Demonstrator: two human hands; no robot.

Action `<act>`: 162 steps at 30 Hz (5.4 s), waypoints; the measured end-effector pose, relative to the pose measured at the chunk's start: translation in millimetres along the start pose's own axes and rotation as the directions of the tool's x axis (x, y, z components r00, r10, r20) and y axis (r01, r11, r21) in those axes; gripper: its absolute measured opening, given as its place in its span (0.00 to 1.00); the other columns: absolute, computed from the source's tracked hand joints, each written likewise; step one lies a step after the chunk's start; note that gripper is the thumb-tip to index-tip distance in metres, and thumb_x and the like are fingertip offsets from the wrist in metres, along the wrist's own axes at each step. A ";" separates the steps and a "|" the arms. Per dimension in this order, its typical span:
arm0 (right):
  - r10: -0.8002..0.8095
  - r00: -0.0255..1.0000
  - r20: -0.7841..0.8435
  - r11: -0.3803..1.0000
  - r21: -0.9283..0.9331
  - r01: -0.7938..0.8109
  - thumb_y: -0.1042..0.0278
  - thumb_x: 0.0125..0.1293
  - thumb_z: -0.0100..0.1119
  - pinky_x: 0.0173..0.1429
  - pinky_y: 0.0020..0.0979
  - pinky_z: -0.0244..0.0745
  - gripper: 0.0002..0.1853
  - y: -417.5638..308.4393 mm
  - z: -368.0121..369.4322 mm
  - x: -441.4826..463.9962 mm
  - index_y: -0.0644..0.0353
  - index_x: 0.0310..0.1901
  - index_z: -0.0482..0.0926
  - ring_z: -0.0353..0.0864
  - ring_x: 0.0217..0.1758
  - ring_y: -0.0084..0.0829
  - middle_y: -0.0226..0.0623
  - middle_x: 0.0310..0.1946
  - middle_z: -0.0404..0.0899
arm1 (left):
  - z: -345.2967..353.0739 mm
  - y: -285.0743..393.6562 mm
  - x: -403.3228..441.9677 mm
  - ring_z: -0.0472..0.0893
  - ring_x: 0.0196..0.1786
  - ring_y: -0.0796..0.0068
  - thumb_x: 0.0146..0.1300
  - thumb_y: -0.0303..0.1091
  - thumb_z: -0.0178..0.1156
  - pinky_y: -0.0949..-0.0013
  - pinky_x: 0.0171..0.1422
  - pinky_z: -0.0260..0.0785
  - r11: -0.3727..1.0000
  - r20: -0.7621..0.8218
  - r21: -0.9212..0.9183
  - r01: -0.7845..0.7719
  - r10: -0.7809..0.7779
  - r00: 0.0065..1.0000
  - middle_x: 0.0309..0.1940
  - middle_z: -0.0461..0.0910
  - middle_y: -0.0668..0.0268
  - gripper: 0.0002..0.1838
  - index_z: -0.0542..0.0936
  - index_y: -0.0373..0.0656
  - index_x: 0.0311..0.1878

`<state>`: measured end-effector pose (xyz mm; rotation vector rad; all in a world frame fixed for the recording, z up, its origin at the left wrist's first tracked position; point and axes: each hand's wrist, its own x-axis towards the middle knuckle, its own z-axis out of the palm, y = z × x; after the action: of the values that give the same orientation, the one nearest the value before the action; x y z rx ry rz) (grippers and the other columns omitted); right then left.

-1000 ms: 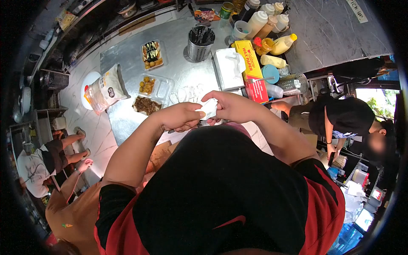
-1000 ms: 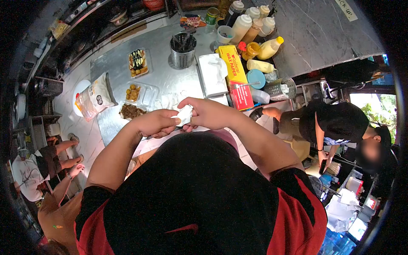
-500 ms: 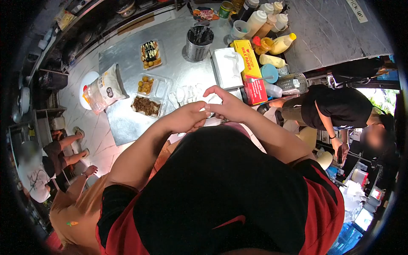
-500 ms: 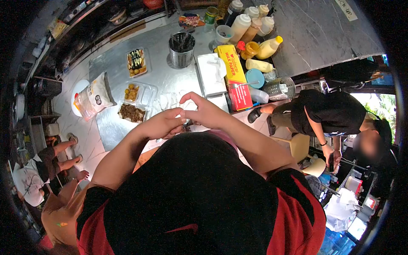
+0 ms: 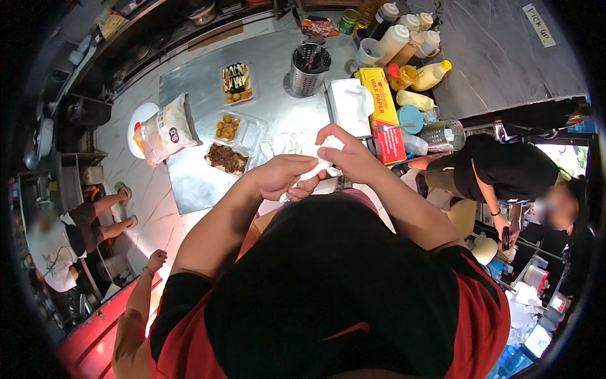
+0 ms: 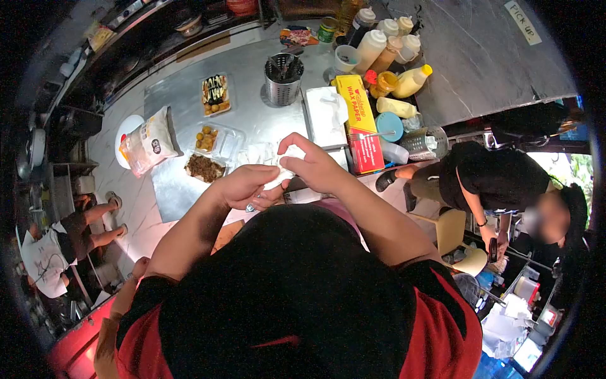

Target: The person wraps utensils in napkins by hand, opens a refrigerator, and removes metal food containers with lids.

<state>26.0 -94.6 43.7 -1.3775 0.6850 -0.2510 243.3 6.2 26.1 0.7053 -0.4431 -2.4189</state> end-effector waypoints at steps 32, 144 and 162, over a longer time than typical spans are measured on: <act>-0.150 0.938 0.311 0.460 0.862 -0.212 0.53 0.83 0.47 0.31 0.34 0.63 0.23 -9.7 -91.1 38.4 0.54 0.26 0.67 0.63 0.23 0.30 0.30 0.19 0.62 | 53.3 -15.8 111.0 0.56 0.19 0.81 0.87 0.47 0.47 0.73 0.23 0.48 0.952 -0.180 -0.156 -0.265 0.237 0.955 0.21 0.57 0.75 0.19 0.66 0.51 0.35; -0.057 0.987 -0.149 0.769 0.624 0.138 0.63 0.74 0.59 0.22 0.29 0.57 0.24 41.8 -233.1 -55.4 0.50 0.18 0.66 0.60 0.16 0.19 0.23 0.15 0.63 | 151.1 -33.4 298.8 0.81 0.41 0.29 0.79 0.34 0.48 0.40 0.45 0.69 0.372 -0.541 0.841 0.393 0.581 0.608 0.35 0.81 0.32 0.17 0.78 0.27 0.44; -0.028 0.997 -0.077 0.736 0.673 0.073 0.62 0.75 0.59 0.20 0.27 0.54 0.23 37.9 -233.6 -49.5 0.48 0.19 0.65 0.57 0.15 0.17 0.21 0.15 0.61 | 150.8 -28.3 296.9 0.84 0.43 0.33 0.77 0.34 0.49 0.44 0.48 0.73 0.417 -0.553 0.832 0.365 0.582 0.596 0.38 0.84 0.34 0.16 0.79 0.27 0.47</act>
<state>-156.7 -250.0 13.5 -0.6794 0.5251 -0.5340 -61.8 -129.9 21.1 2.0372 -1.3800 -1.1726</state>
